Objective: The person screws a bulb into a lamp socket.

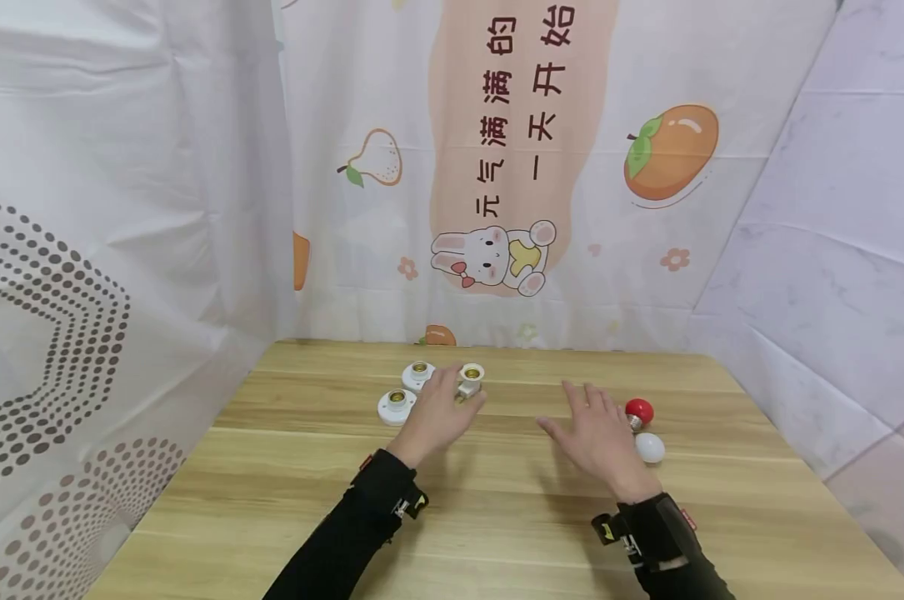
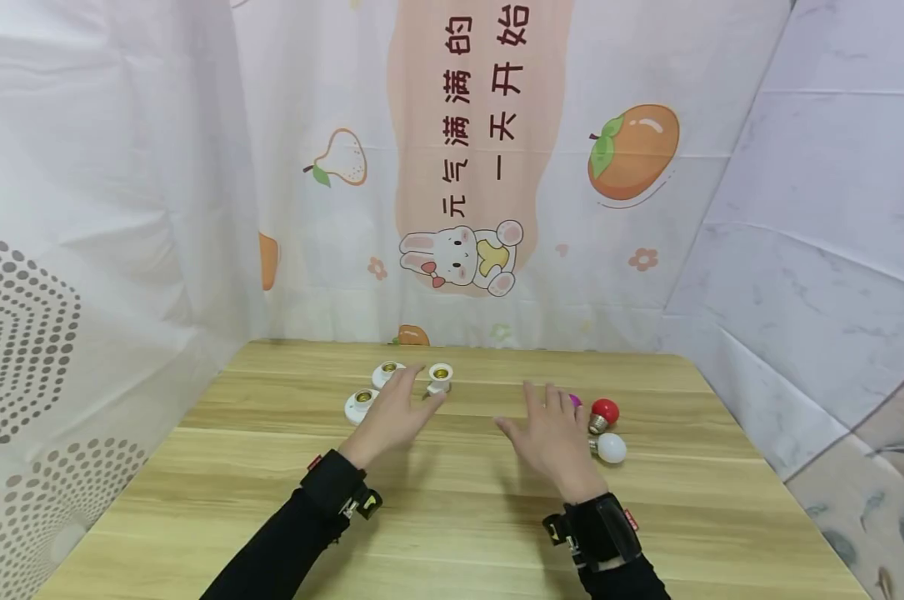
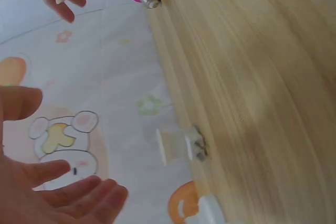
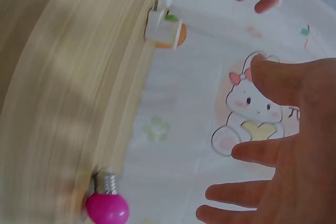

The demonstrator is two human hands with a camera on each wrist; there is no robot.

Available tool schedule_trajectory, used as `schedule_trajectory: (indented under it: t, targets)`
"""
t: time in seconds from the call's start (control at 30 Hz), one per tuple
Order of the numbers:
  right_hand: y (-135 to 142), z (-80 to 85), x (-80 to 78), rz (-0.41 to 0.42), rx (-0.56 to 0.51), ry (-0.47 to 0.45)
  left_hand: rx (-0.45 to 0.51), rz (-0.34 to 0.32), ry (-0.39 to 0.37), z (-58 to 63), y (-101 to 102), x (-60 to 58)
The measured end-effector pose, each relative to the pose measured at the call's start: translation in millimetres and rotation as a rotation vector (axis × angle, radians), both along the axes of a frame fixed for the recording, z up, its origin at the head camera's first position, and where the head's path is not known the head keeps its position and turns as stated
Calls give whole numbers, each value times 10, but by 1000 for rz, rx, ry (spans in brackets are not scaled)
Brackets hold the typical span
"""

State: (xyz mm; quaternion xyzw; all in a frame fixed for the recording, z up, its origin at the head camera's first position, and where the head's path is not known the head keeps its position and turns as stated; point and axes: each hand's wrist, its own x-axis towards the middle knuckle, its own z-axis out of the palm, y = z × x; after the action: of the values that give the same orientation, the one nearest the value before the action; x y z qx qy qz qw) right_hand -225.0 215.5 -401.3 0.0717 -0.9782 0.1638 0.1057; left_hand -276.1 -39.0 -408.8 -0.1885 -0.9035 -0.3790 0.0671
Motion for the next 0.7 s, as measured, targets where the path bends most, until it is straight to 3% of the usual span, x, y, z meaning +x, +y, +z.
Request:
schedule_trajectory:
  t: [0.27, 0.53, 0.7]
  targets:
    - [210, -59, -47, -33, -15, -13, 91, 36, 45, -45, 148, -253]
    - [458, -170, -73, -80, -32, -21, 117, 54, 66, -192, 171, -562]
    - [611, -234, -80, -114, 15, -62, 156, 80, 33, -255, 202, -635]
